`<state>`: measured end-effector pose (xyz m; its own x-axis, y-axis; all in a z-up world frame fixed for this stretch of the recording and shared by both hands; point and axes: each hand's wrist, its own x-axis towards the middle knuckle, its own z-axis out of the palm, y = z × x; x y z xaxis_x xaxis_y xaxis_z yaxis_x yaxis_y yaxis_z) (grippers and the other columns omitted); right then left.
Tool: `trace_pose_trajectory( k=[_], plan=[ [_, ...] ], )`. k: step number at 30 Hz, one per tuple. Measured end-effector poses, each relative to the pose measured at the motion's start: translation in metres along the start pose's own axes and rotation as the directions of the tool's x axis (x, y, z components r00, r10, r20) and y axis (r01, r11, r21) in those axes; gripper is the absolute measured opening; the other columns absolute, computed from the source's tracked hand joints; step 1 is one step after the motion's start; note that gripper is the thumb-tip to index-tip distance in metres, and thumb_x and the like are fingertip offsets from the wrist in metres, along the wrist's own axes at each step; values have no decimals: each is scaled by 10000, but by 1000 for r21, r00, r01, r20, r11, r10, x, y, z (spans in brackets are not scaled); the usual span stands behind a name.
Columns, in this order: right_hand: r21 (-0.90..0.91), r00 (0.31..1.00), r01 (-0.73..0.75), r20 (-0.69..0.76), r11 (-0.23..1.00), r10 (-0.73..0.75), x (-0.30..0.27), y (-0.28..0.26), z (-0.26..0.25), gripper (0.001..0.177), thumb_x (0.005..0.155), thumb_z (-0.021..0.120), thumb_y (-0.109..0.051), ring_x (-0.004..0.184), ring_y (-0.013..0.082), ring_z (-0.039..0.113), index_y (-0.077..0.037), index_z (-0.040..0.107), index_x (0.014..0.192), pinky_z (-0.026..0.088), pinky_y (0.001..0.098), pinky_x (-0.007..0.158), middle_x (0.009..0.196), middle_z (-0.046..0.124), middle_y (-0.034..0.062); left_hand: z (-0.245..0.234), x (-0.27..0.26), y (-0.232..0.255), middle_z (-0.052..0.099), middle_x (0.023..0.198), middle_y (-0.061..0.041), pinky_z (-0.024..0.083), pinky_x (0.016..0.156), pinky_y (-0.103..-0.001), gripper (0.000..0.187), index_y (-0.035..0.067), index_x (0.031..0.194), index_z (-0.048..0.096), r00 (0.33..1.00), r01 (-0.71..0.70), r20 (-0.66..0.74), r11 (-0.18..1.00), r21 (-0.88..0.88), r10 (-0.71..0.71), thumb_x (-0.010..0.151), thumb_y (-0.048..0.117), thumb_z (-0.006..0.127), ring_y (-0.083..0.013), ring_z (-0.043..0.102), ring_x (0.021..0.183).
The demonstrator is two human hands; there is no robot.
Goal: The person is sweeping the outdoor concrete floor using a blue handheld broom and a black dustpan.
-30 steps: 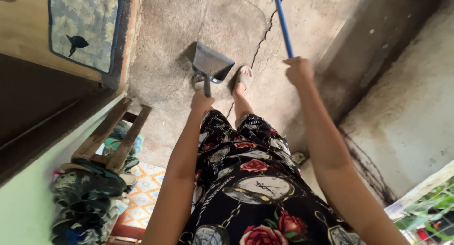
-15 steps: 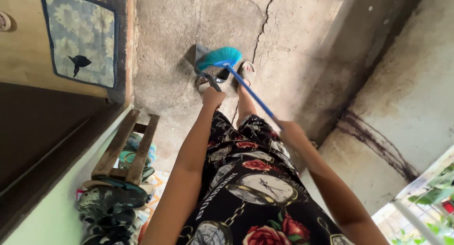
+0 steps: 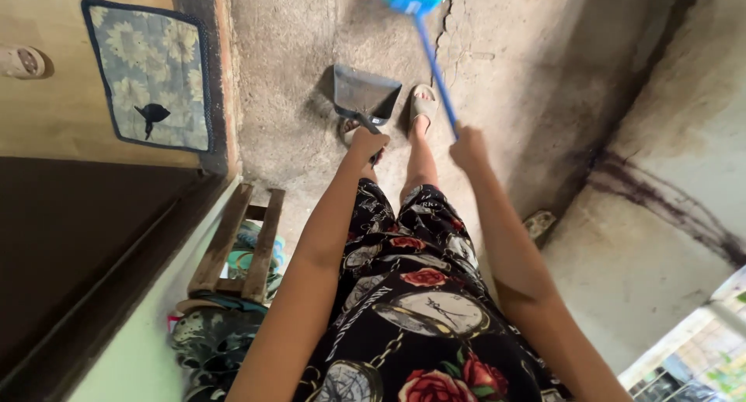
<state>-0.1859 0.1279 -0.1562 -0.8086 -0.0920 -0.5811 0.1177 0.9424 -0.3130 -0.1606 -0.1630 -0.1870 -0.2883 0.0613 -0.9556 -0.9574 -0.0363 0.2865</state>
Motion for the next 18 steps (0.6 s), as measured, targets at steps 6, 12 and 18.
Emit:
trace_pose_trajectory(
  k=[6, 12, 18],
  plan=[
    [177, 959, -71, 283, 982, 19, -136, -24, 3, 489, 762, 696, -82, 761, 370, 702, -51, 703, 1250, 563, 465, 733, 845, 700, 251, 6, -21, 14, 594, 561, -102, 380, 344, -341, 118, -28, 656, 609, 999, -5, -37, 992, -128, 0, 748, -1, 678, -191, 529, 387],
    [256, 827, -522, 384, 814, 410, -195, -79, -164, 462, 874, 681, -136, 528, 220, 584, -169, 686, 1335, 494, 427, 492, 772, 718, 125, 2, -8, 8, 596, 545, -110, 426, 344, -352, 181, -48, 604, 602, 997, -76, 12, 993, -87, 78, 751, 26, 678, -210, 553, 378],
    [98, 995, -92, -19, 991, 94, -44, -63, -141, 545, 861, 687, -91, 625, 302, 682, -82, 629, 1403, 535, 440, 534, 777, 685, 212, 8, 2, -3, 605, 532, -130, 430, 336, -373, 218, -55, 583, 604, 996, -89, -4, 993, -78, 89, 749, 43, 707, -230, 568, 375]
  ],
)
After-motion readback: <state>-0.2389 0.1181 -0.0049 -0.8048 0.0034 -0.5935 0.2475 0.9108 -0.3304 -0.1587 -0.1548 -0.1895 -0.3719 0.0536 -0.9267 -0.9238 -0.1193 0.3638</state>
